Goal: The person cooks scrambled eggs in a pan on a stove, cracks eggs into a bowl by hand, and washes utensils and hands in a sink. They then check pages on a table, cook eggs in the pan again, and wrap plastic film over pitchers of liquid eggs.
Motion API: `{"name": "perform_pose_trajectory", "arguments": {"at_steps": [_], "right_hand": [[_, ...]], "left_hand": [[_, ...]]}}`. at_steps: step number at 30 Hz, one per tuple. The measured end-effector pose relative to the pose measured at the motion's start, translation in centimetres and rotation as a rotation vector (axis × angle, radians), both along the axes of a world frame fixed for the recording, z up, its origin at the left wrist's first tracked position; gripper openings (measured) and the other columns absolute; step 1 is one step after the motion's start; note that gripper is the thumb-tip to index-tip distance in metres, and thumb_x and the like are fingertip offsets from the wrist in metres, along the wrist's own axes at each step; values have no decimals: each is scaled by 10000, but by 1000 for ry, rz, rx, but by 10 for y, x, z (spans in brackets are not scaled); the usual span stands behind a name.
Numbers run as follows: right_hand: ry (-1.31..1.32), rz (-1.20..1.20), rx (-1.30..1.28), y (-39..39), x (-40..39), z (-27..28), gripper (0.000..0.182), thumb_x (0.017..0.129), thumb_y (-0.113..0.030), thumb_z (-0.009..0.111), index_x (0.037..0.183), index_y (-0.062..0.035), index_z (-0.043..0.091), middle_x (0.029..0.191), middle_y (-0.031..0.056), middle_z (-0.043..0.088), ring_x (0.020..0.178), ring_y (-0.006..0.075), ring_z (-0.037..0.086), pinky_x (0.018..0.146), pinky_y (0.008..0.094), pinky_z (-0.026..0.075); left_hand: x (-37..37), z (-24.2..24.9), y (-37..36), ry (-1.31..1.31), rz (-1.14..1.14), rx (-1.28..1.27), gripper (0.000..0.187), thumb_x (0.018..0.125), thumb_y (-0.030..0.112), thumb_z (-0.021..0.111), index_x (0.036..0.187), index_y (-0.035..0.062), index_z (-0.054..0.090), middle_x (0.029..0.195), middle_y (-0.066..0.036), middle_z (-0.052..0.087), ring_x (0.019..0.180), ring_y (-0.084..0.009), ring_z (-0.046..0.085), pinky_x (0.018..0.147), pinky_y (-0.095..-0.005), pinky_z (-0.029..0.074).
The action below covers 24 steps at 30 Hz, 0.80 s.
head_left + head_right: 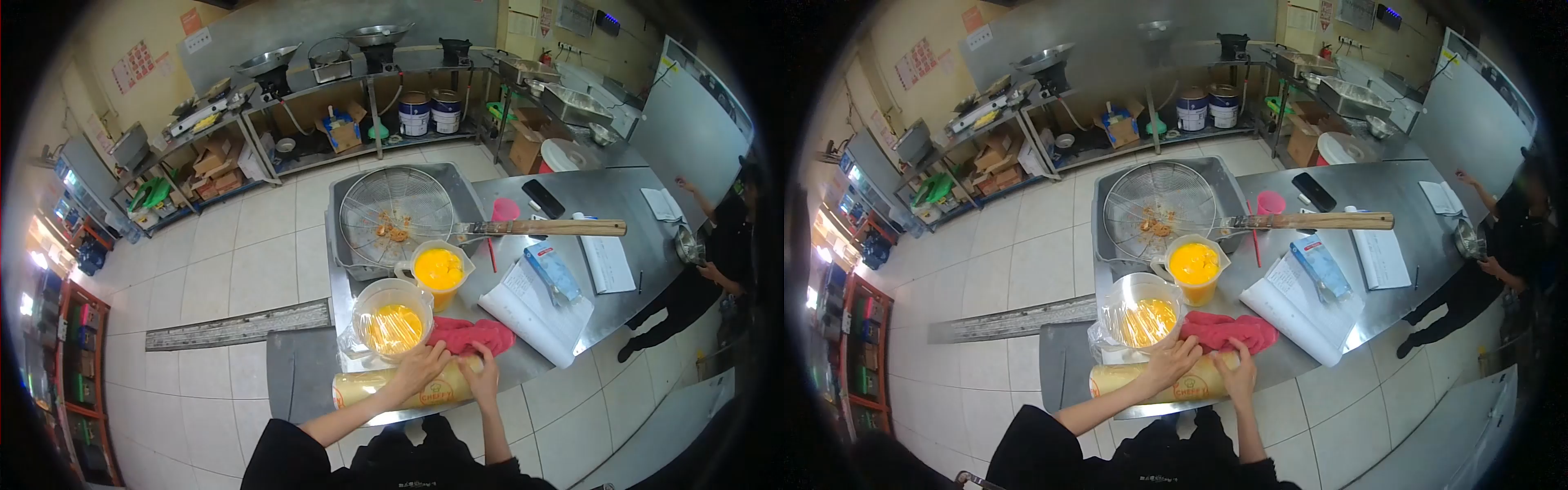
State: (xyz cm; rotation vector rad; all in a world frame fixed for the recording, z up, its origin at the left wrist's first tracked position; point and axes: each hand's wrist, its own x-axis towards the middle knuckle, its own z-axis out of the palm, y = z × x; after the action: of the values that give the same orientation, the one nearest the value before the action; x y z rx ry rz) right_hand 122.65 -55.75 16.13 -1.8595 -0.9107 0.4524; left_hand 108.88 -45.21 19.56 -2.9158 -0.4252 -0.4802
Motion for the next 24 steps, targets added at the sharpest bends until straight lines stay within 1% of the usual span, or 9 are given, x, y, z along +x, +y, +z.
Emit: {"name": "perform_pose_trajectory", "arguments": {"at_steps": [3, 5, 6, 8, 9, 11, 16, 19, 24], "right_hand": [[74, -152, 59, -45, -28, -9, 473, 695, -154, 709, 1107, 8, 541, 1001, 133, 604, 939, 236, 558, 863, 321, 405], [218, -336, 37, -73, -44, -24, 472, 708, -132, 697, 1126, 15, 531, 951, 141, 611, 868, 205, 570, 789, 309, 441], [210, -343, 27, -83, -49, -22, 472, 708, -132, 697, 1126, 15, 531, 951, 141, 611, 868, 205, 570, 789, 309, 441], [658, -496, -30, -100, -64, -17, 429, 741, -96, 667, 1132, 12, 527, 855, 143, 615, 738, 171, 582, 667, 285, 472], [658, -507, -28, -103, -70, -12, 429, 741, -96, 667, 1132, 12, 527, 855, 143, 615, 738, 171, 582, 667, 285, 472], [708, -569, 18, -112, -77, -3, 384, 767, -62, 639, 1125, 13, 523, 764, 130, 610, 621, 136, 567, 562, 257, 470], [732, -627, 26, -117, -78, 15, 341, 786, -46, 620, 1109, 8, 524, 754, 109, 607, 598, 136, 559, 541, 266, 476], [750, -650, 23, -122, -81, 5, 330, 785, -46, 624, 1098, 4, 532, 751, 108, 606, 600, 140, 561, 532, 270, 475], [843, -762, 0, -132, -105, -18, 289, 782, -67, 639, 1050, 8, 561, 746, 95, 603, 597, 135, 557, 530, 260, 466]], "left_hand": [[1, -12, 2, -35, -37, 10, 182, 702, 151, 550, 863, 100, 484, 856, -58, 468, 602, -139, 526, 624, -266, 384], [3, -12, 0, -37, -54, -39, 164, 695, 158, 555, 834, 100, 489, 842, -62, 479, 575, -145, 532, 587, -274, 384], [3, -10, -2, -5, -47, -65, 152, 693, 158, 559, 818, 100, 494, 827, -65, 482, 576, -148, 536, 572, -272, 388], [1, -7, -4, 33, -52, -89, 140, 691, 158, 564, 802, 100, 500, 813, -68, 485, 577, -151, 540, 556, -271, 392], [1, -6, -5, 14, -42, -90, 127, 689, 144, 565, 791, 98, 504, 809, -71, 491, 569, -155, 549, 535, -272, 406], [3, -9, -7, -10, -40, -97, 114, 688, 129, 567, 780, 97, 508, 806, -74, 497, 560, -158, 559, 513, -274, 421], [10, -16, -5, -102, 48, -211, 96, 711, 100, 554, 786, 75, 501, 852, -88, 509, 555, -172, 595, 457, -276, 458], [15, -15, -8, -235, 119, -249, 91, 686, 123, 549, 734, 111, 472, 771, -56, 480, 520, -183, 510, 507, -309, 397], [20, -23, -7, -363, 102, -222, 96, 697, 125, 544, 737, 112, 458, 771, -46, 476, 499, -178, 520, 496, -296, 395]]}}
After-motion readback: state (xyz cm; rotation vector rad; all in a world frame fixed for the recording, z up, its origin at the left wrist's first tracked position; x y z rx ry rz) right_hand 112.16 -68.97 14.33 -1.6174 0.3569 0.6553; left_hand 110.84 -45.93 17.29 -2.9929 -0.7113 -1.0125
